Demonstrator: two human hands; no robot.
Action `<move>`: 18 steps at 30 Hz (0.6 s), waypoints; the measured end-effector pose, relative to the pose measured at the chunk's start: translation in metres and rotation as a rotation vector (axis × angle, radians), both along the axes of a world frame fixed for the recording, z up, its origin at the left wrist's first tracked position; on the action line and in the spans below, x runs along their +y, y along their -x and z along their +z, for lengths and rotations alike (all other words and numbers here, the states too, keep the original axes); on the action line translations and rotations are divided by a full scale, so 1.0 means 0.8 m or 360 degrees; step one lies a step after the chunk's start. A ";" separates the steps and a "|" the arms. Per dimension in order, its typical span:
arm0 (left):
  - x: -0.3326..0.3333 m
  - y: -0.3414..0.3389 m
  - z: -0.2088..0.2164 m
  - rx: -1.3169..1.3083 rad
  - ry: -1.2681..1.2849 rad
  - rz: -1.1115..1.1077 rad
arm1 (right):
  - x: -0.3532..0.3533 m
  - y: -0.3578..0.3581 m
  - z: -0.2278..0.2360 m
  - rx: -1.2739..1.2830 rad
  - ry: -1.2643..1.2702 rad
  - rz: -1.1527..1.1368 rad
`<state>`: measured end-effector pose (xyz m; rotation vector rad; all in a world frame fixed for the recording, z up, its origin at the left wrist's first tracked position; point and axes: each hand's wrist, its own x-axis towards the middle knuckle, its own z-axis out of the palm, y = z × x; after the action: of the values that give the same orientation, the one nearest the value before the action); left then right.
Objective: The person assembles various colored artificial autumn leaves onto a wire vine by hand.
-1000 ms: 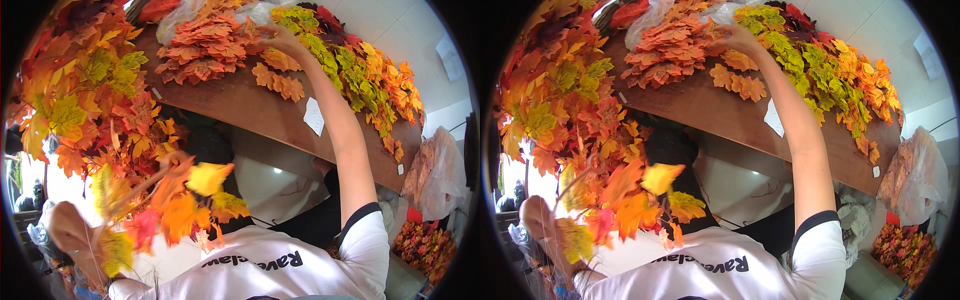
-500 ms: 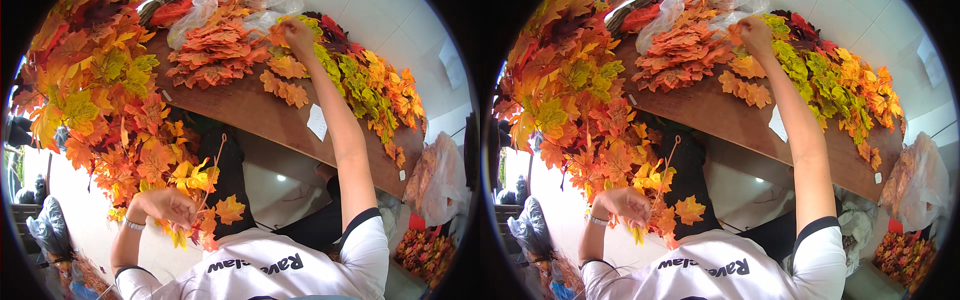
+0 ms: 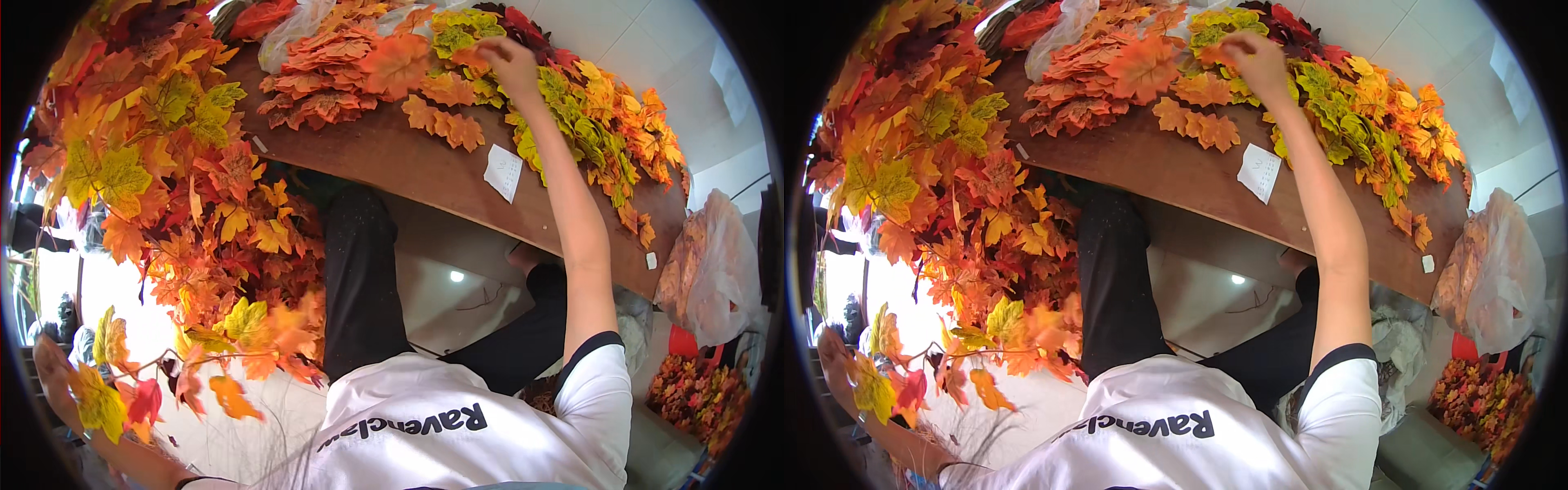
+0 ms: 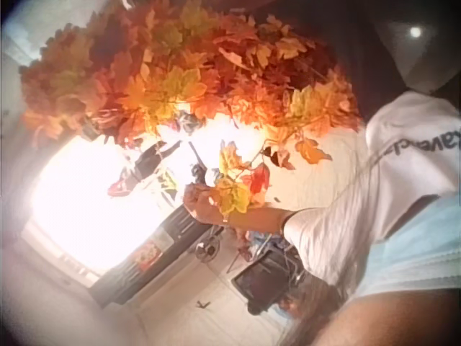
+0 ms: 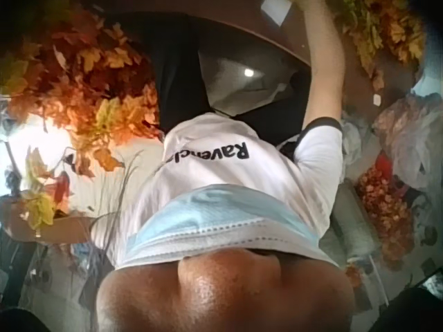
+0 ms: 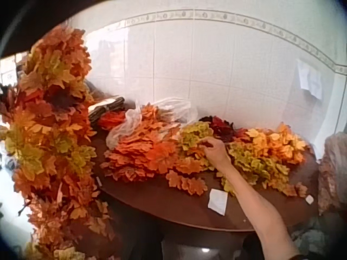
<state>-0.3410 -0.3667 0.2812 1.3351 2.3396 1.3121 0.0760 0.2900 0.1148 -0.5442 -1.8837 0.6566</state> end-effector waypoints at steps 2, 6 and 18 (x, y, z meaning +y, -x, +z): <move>0.005 -0.001 0.024 0.0041 0.0132 0.0250 | -0.011 0.011 -0.011 -0.0521 -0.0108 -0.0087; 0.137 -0.111 -0.068 -0.0892 0.0249 -0.0256 | -0.023 0.040 -0.048 -0.0440 0.0146 0.0036; 0.457 -0.393 -0.291 -0.2032 0.0739 -0.2042 | 0.013 0.144 0.027 0.0007 -0.0213 0.0012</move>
<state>-0.0265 -0.0008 0.0483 0.9430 0.5679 0.6602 -0.0390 0.3001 0.1364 -0.4498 -1.9108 0.5316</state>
